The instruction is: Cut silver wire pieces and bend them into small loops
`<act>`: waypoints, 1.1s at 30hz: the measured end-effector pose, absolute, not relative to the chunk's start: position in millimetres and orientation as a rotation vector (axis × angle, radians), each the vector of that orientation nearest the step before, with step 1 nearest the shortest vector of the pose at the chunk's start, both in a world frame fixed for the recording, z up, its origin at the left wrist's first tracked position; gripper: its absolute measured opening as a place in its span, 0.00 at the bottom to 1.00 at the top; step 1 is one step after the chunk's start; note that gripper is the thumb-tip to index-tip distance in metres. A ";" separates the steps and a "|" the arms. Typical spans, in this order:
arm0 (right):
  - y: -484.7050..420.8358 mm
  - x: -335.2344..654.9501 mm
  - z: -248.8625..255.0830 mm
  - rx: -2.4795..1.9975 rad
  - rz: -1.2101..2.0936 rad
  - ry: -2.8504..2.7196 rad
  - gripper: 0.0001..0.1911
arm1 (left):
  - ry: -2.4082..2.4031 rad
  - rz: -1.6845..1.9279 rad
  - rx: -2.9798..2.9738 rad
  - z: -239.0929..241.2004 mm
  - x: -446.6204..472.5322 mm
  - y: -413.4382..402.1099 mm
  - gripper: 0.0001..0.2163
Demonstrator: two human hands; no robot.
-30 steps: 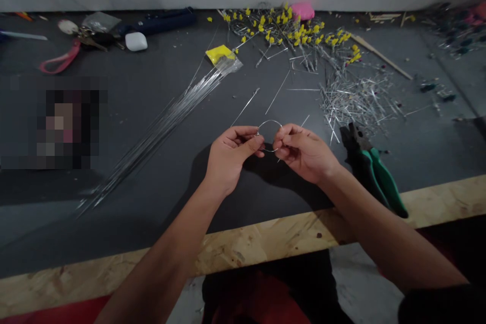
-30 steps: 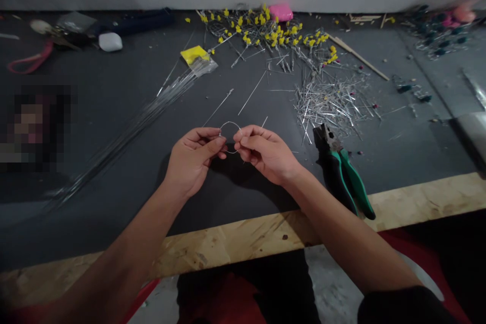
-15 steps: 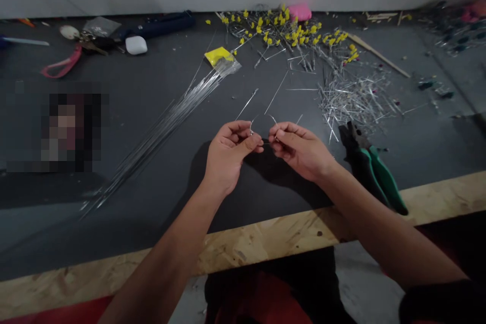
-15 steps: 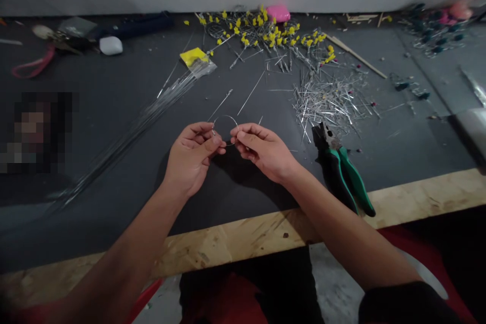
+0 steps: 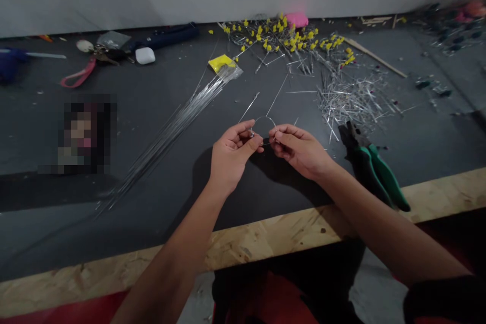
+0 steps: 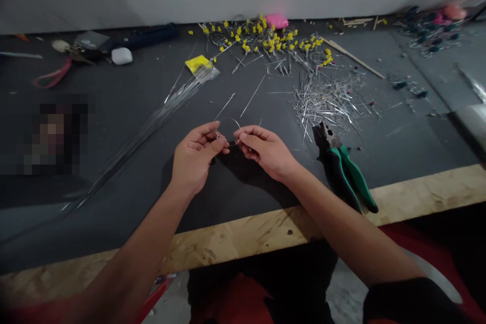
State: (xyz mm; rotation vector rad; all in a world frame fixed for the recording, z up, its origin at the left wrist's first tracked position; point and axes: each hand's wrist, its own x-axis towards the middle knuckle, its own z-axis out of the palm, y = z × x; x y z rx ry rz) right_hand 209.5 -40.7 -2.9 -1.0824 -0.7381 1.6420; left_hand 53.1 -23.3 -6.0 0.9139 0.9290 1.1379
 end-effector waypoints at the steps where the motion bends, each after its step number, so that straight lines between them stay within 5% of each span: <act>1: -41.0 209.6 -2.8 -1.083 1.639 -0.744 0.04 | 0.947 1.138 0.925 -6.2 53.1 -23.5 0.16; 33: -37.9 211.0 -7.9 -1.116 1.589 -0.761 0.09 | 1.097 1.049 1.072 -9.3 53.3 -26.3 0.17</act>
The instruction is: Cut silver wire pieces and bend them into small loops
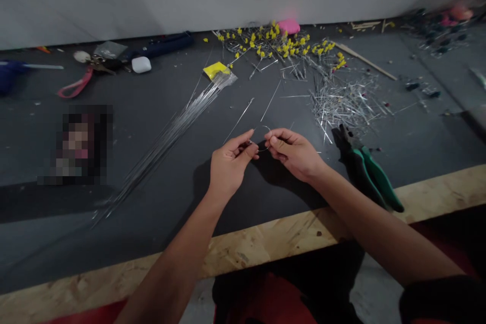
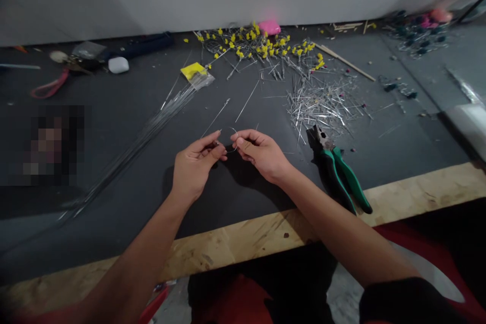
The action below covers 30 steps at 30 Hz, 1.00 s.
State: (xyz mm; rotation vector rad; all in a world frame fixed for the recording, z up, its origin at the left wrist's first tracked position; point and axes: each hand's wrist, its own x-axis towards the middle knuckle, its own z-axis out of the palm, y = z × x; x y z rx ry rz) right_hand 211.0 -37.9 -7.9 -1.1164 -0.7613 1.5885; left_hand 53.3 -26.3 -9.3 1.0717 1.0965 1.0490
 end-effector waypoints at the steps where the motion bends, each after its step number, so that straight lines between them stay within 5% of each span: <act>1: -37.5 210.6 -7.9 -1.117 1.587 -0.764 0.09 | 1.094 1.044 1.069 -9.7 53.3 -25.9 0.17; 14: -37.9 207.7 -8.2 -1.142 1.600 -0.875 0.09 | 1.170 1.095 1.024 -7.2 49.4 -23.6 0.08; 22: -40.4 207.4 -4.1 -1.084 1.554 -0.786 0.19 | 1.090 1.196 0.770 -2.9 51.1 -19.4 0.06; 30: -47.7 204.5 9.4 -1.111 1.575 -0.882 0.15 | 1.264 1.164 0.866 -4.8 54.1 -22.5 0.09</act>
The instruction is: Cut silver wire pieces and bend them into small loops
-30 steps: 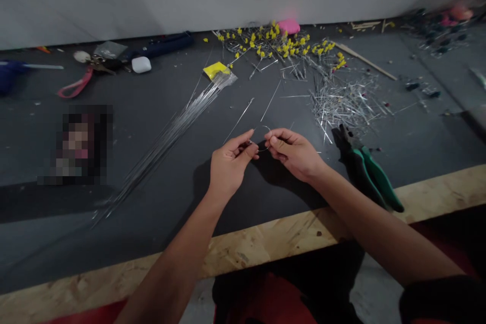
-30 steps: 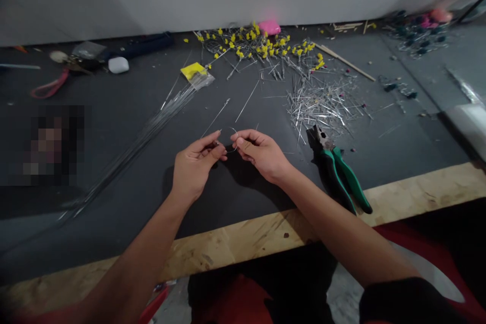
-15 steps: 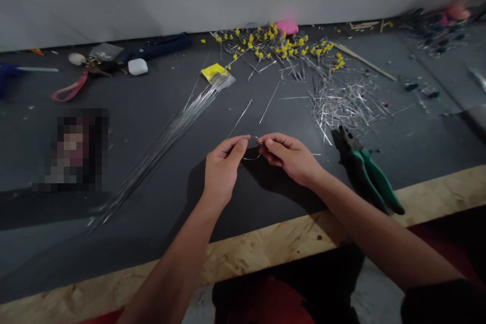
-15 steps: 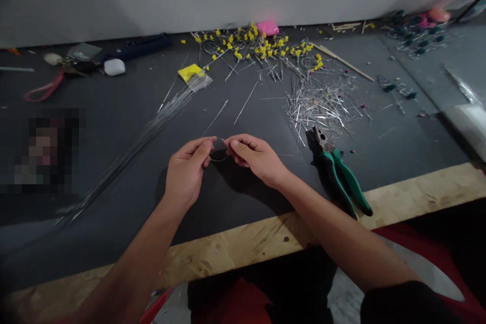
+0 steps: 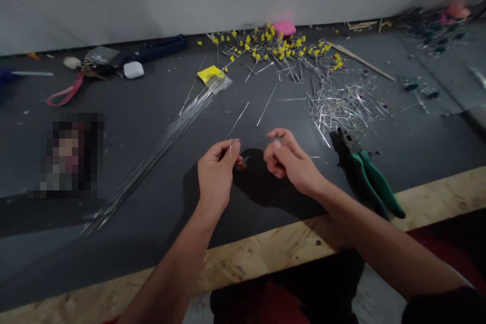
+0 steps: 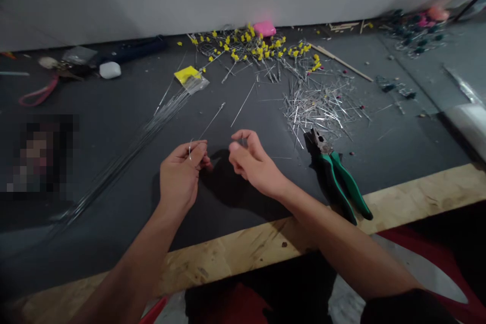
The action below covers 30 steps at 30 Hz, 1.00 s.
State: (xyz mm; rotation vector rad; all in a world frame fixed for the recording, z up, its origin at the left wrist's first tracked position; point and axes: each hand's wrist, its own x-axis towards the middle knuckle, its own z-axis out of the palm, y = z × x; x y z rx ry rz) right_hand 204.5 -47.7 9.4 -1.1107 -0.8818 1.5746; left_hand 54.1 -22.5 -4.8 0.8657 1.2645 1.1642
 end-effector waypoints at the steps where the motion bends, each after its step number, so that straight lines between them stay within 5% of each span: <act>1: -49.5 202.8 9.8 -1.092 1.599 -0.917 0.16 | 1.314 1.145 0.933 -4.8 54.3 -23.6 0.09; 5: -54.7 198.8 8.9 -1.056 1.680 -1.084 0.20 | 1.486 1.076 1.281 -1.9 54.5 -28.6 0.08; 10: -52.3 202.2 6.2 -1.217 1.569 -1.265 0.09 | 1.477 1.044 1.584 -0.4 54.0 -32.1 0.07; 21: -46.1 209.4 -5.2 -1.330 1.379 -1.321 0.12 | 1.155 1.044 1.484 1.1 52.2 -34.3 0.09; 30: -51.2 201.2 5.7 -1.137 1.408 -1.017 0.18 | 1.389 1.064 1.285 -4.8 51.9 -28.6 0.10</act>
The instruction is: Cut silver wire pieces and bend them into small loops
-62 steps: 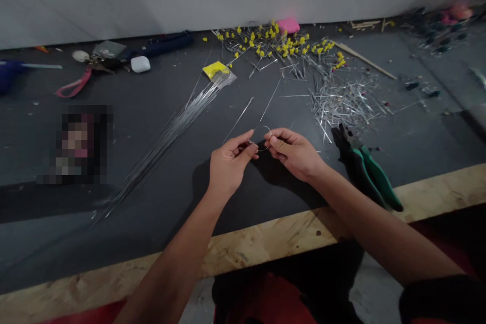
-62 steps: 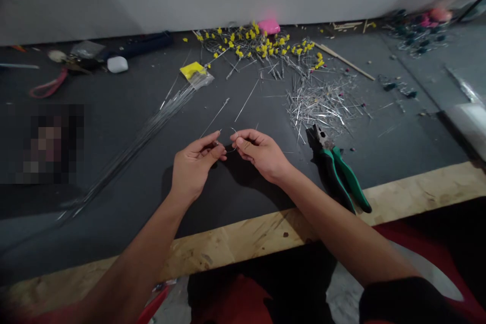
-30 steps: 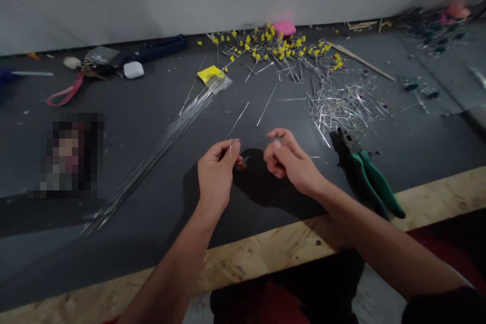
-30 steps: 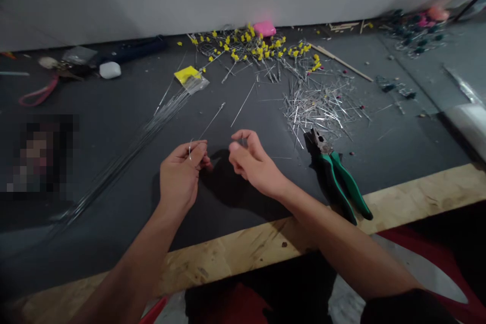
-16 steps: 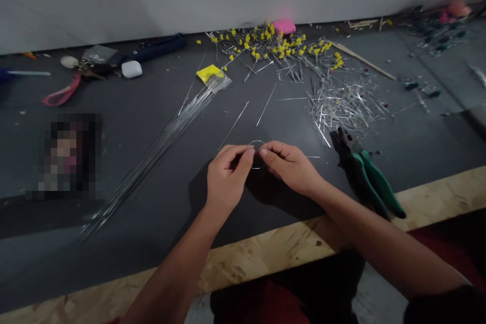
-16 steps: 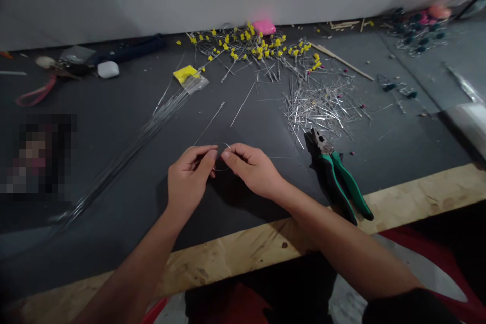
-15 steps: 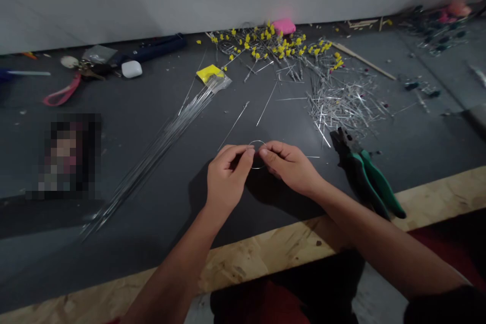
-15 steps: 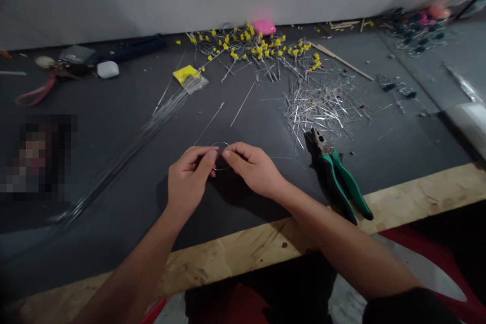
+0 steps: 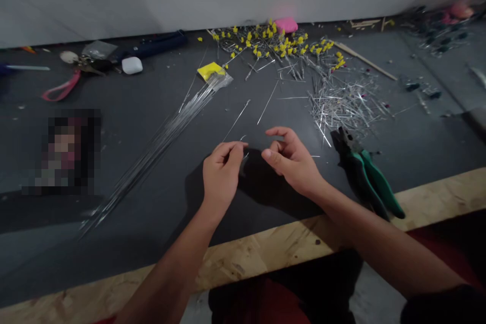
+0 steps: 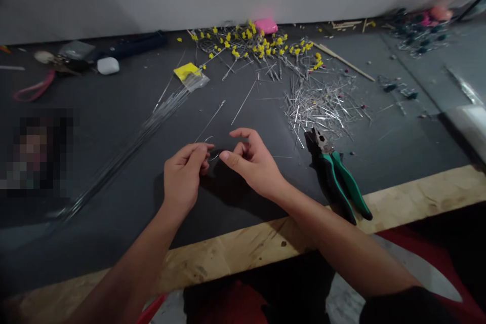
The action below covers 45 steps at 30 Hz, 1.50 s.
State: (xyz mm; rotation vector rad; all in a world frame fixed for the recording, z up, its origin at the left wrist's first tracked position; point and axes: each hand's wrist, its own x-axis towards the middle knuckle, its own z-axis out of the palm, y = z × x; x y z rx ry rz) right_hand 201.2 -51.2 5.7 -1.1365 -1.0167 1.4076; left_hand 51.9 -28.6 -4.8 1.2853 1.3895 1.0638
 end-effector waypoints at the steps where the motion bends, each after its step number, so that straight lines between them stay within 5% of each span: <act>1: -53.2 200.0 6.6 -1.077 1.423 -0.995 0.18 | 1.426 1.073 1.270 -5.2 51.8 -28.3 0.10; 6: -61.5 195.6 6.8 -0.919 1.671 -0.931 0.07 | 1.454 1.044 1.327 -2.2 51.2 -29.0 0.11; 10: -60.0 194.8 8.0 -1.072 1.698 -0.980 0.14 | 1.371 1.025 1.384 3.0 52.3 -30.0 0.10; 20: -56.9 198.4 2.9 -1.259 1.371 -1.376 0.15 | 1.198 1.054 1.352 -0.7 53.6 -30.1 0.10; 36: -52.4 200.4 3.4 -1.359 1.362 -1.481 0.16 | 1.196 1.085 1.402 3.4 54.5 -34.5 0.06; 45: -45.7 205.3 3.0 -1.366 1.402 -1.121 0.10 | 0.963 1.212 0.722 -1.5 55.8 -22.4 0.03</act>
